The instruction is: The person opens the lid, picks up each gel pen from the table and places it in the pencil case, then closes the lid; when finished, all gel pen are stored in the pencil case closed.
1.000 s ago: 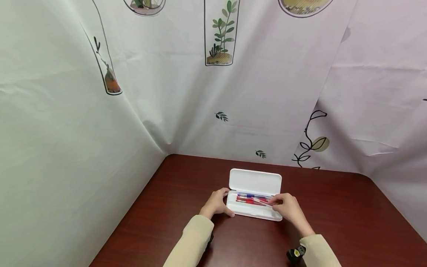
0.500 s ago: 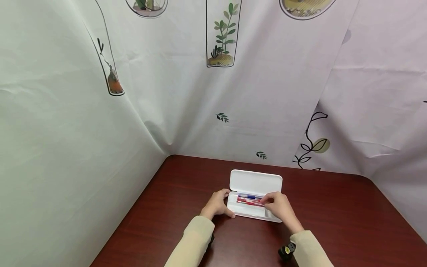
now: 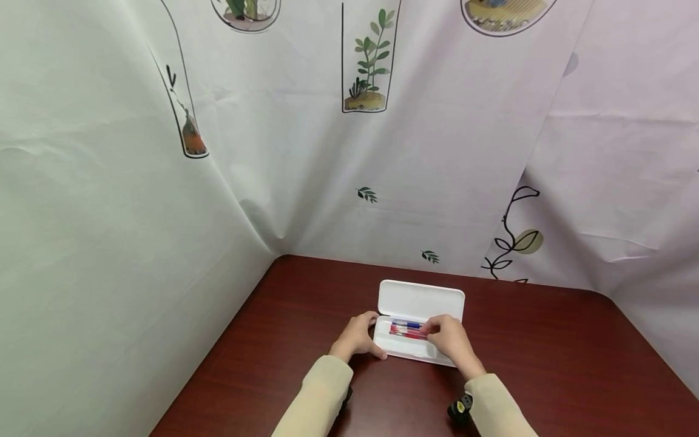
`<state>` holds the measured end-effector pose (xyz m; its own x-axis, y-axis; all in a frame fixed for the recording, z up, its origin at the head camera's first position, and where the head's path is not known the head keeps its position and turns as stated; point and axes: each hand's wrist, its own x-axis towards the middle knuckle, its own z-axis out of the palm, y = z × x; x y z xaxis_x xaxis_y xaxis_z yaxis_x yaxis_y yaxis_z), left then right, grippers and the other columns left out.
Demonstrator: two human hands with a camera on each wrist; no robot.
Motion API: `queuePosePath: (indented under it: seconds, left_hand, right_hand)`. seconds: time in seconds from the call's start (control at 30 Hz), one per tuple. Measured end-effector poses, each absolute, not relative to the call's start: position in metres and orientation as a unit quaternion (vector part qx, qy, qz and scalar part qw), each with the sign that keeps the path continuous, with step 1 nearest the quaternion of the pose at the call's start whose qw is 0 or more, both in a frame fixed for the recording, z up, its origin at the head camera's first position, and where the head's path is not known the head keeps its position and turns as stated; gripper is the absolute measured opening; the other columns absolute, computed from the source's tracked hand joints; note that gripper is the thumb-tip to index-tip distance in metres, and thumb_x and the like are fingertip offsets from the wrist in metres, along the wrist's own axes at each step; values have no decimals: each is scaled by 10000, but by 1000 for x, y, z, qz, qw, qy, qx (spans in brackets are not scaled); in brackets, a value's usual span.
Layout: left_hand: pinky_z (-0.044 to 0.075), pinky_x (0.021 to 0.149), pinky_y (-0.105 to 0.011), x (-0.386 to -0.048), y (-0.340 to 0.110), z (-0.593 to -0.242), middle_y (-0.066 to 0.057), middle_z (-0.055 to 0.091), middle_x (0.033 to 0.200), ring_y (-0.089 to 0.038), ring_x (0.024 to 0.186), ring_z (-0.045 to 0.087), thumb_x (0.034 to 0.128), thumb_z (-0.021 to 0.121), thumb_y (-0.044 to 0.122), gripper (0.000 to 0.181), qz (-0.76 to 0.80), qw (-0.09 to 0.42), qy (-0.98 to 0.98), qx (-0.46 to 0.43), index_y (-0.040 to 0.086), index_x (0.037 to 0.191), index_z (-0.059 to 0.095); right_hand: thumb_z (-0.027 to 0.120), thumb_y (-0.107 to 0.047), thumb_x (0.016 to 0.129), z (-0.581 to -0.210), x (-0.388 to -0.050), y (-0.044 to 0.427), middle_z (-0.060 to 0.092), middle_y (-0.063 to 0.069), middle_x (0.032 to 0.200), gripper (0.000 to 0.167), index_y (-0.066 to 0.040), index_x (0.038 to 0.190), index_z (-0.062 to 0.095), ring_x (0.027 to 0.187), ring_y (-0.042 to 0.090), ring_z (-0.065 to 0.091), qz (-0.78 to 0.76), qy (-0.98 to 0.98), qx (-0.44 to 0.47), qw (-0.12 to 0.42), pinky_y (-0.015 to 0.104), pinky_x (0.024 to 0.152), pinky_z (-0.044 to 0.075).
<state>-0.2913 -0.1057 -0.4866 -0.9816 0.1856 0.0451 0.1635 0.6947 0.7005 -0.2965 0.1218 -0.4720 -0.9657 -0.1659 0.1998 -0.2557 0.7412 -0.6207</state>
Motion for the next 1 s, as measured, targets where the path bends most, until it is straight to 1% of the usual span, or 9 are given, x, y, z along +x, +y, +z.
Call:
queuePosePath:
  seconds: [0.07,0.2,0.3,0.4,0.5,0.6,0.73,1.0]
  left_hand:
    - [456,1015,-444,-291,-106,-487,-118,671,1213,-280,1158,572,522,974,137,821,382,14,919,93,20,1234,583]
    - [449,1018,-454,-291,-106,-488,-113,671,1214,-295,1173,561,526,971,130,806,384,16,919,92,31,1228,586]
    - [448,1016,-464,-291,-106,-488,-118,669,1214,-303,1175,557,528,971,136,806,384,18,918,95,26,1227,585]
    - [447,1020,-454,-291,-107,-488,-118,665,1222,-288,1176,560,524,973,137,814,388,18,917,95,29,1232,585]
    - [454,1010,-447,-291,-108,-487,-126,666,1218,-282,1158,571,520,973,126,810,392,13,915,97,28,1225,587]
    - [457,1008,-440,-292,-108,-487,-133,665,1218,-281,1154,578,521,972,122,808,390,12,915,98,25,1223,586]
    - [456,1008,-441,-292,-108,-488,-128,668,1217,-282,1156,575,526,971,124,797,386,14,917,97,28,1217,586]
    - [444,1027,-447,-292,-106,-487,-140,662,1235,-287,1188,563,530,970,123,812,393,21,914,94,20,1235,581]
  right_hand:
    - [690,81,726,-472,-297,119,681,24,736,159,-73,732,730,691,151,520,340,-931,118,66,287,625,446]
    - [719,59,727,-470,-297,116,727,68,857,149,-56,810,764,812,204,613,335,-932,120,72,379,735,520]
    - [718,43,737,-467,-296,116,734,94,931,177,-48,876,776,908,254,645,338,-931,113,78,446,813,525]
    - [706,32,751,-460,-296,118,731,117,969,192,-39,916,773,956,289,650,350,-927,108,83,476,842,525]
    - [693,22,766,-453,-297,120,729,135,992,198,-33,941,768,977,313,653,357,-923,110,90,491,854,531]
    - [694,1,788,-447,-298,122,727,144,1019,199,-33,970,766,972,314,662,356,-923,113,91,482,853,544]
    - [710,-29,813,-440,-300,126,734,143,1016,185,-31,990,763,952,305,674,350,-925,117,90,470,838,554]
    - [716,-54,835,-428,-309,137,730,174,1022,183,-4,1006,753,982,350,668,339,-929,113,99,485,823,552]
